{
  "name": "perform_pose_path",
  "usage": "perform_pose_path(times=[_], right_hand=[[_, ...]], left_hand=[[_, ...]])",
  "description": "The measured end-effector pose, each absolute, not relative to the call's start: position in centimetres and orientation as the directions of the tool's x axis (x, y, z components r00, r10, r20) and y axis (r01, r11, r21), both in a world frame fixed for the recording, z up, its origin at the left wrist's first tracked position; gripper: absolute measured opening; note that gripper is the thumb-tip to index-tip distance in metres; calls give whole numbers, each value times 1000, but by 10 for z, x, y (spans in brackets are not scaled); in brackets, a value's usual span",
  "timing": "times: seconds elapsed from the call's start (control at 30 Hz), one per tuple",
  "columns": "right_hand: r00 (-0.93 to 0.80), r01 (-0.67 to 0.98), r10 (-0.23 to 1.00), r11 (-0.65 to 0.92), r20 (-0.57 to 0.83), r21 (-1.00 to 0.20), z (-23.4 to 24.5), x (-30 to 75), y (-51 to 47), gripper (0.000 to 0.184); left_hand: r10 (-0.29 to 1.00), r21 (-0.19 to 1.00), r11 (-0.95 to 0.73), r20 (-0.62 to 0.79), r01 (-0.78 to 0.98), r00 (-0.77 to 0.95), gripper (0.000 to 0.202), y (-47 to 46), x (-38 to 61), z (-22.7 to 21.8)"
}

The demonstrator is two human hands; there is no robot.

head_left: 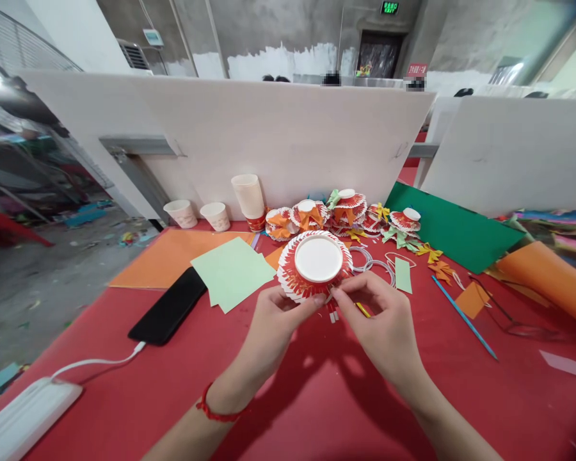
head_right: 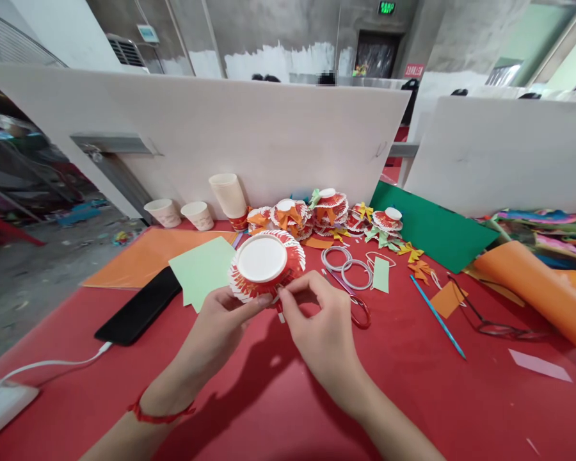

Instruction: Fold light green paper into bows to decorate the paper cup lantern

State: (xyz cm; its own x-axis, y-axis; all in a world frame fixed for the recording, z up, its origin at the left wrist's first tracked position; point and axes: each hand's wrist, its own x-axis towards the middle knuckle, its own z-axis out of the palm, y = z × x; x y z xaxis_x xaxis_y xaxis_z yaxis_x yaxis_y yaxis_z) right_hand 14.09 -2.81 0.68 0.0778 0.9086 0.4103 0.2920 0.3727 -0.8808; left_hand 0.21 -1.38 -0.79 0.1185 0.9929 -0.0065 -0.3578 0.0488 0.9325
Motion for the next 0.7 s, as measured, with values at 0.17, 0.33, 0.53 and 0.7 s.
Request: perform_pose_path(times=[0.17,0.33,0.53,0.7], right_hand=[[54,338,887,416,459,-844,3,141,-26,12],[43,301,891,419,451,-857,2,138,-26,12],[57,295,883,431,466,-853,3,135,-28,14],[-51,266,871,483,489,-834,2,137,-29,9]], left_hand=[[994,985,-46,62,-165,93,9,-13,-5,-6],[983,986,-166,168,-28,72,8,-13,-8,3],[955,953,-297,296,61,29,4,-14,-5,2],[966,966,-258,259,-11,26,1,-11,-8,0]])
